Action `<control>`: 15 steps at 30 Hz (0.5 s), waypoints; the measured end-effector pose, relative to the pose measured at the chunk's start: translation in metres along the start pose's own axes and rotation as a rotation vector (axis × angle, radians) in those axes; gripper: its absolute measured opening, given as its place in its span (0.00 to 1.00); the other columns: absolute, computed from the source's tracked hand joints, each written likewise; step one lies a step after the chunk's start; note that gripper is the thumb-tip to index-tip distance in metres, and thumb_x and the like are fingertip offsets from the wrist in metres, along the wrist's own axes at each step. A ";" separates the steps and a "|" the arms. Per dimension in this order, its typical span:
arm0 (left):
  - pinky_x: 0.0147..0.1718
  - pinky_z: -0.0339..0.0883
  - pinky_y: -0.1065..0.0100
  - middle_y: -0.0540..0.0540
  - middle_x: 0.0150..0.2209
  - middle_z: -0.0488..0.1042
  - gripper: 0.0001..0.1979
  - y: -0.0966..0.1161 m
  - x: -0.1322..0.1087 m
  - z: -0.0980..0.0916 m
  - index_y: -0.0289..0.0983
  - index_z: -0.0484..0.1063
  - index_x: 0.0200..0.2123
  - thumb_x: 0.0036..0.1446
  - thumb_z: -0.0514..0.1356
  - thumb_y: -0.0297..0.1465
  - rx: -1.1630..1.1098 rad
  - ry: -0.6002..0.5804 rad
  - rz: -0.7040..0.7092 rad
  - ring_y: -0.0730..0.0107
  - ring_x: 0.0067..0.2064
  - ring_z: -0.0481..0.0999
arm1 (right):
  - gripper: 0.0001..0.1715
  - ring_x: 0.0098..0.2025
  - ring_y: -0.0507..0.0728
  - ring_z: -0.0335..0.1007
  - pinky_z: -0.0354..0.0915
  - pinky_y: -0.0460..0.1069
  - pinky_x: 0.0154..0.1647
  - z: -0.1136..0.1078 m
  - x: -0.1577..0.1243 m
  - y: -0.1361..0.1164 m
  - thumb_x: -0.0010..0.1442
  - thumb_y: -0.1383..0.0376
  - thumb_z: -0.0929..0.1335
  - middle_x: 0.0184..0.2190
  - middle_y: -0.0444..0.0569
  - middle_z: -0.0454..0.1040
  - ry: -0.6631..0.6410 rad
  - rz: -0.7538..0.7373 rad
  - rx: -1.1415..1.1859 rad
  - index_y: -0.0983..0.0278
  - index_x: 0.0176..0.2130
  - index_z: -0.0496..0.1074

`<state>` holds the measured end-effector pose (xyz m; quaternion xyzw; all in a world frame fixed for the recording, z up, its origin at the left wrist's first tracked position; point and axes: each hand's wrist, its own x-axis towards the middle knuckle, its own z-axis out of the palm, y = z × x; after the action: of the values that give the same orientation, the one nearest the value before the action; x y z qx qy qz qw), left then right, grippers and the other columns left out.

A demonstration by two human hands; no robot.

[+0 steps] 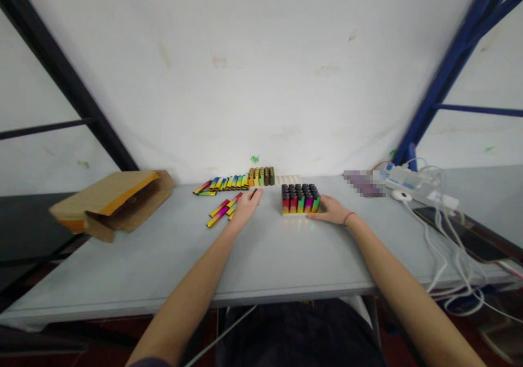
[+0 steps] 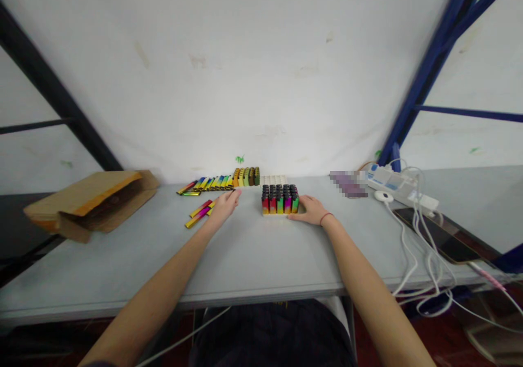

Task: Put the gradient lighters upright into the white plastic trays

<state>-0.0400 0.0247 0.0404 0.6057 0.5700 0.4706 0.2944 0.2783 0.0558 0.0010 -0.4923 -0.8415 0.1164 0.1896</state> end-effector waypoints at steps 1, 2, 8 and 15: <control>0.24 0.53 0.69 0.54 0.19 0.59 0.21 0.001 -0.001 0.000 0.40 0.59 0.21 0.56 0.55 0.49 0.025 0.013 0.024 0.72 0.24 0.61 | 0.32 0.53 0.68 0.72 0.67 0.59 0.56 0.000 0.000 0.000 0.53 0.42 0.72 0.49 0.56 0.78 0.001 0.002 -0.001 0.61 0.47 0.74; 0.25 0.53 0.69 0.54 0.19 0.60 0.21 0.002 -0.002 0.000 0.40 0.60 0.22 0.56 0.55 0.49 0.044 0.022 0.056 0.72 0.25 0.62 | 0.32 0.53 0.68 0.72 0.67 0.59 0.57 0.000 0.000 0.000 0.53 0.42 0.72 0.50 0.56 0.78 0.001 0.003 -0.004 0.62 0.47 0.73; 0.28 0.57 0.70 0.53 0.22 0.62 0.20 0.003 -0.003 0.006 0.38 0.66 0.27 0.59 0.56 0.49 -0.029 -0.007 0.200 0.72 0.27 0.64 | 0.33 0.54 0.69 0.72 0.66 0.61 0.57 0.001 0.000 0.000 0.54 0.42 0.71 0.51 0.58 0.77 -0.004 0.002 -0.009 0.63 0.48 0.73; 0.20 0.55 0.73 0.54 0.23 0.66 0.24 0.001 -0.001 0.014 0.39 0.64 0.33 0.60 0.54 0.55 -0.364 -0.052 0.047 0.77 0.21 0.63 | 0.32 0.54 0.68 0.72 0.66 0.60 0.57 0.002 0.000 0.002 0.53 0.42 0.72 0.50 0.56 0.77 0.004 0.005 -0.006 0.61 0.48 0.73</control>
<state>-0.0272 0.0262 0.0355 0.5675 0.4535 0.5568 0.4027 0.2784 0.0567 -0.0016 -0.4952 -0.8403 0.1133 0.1894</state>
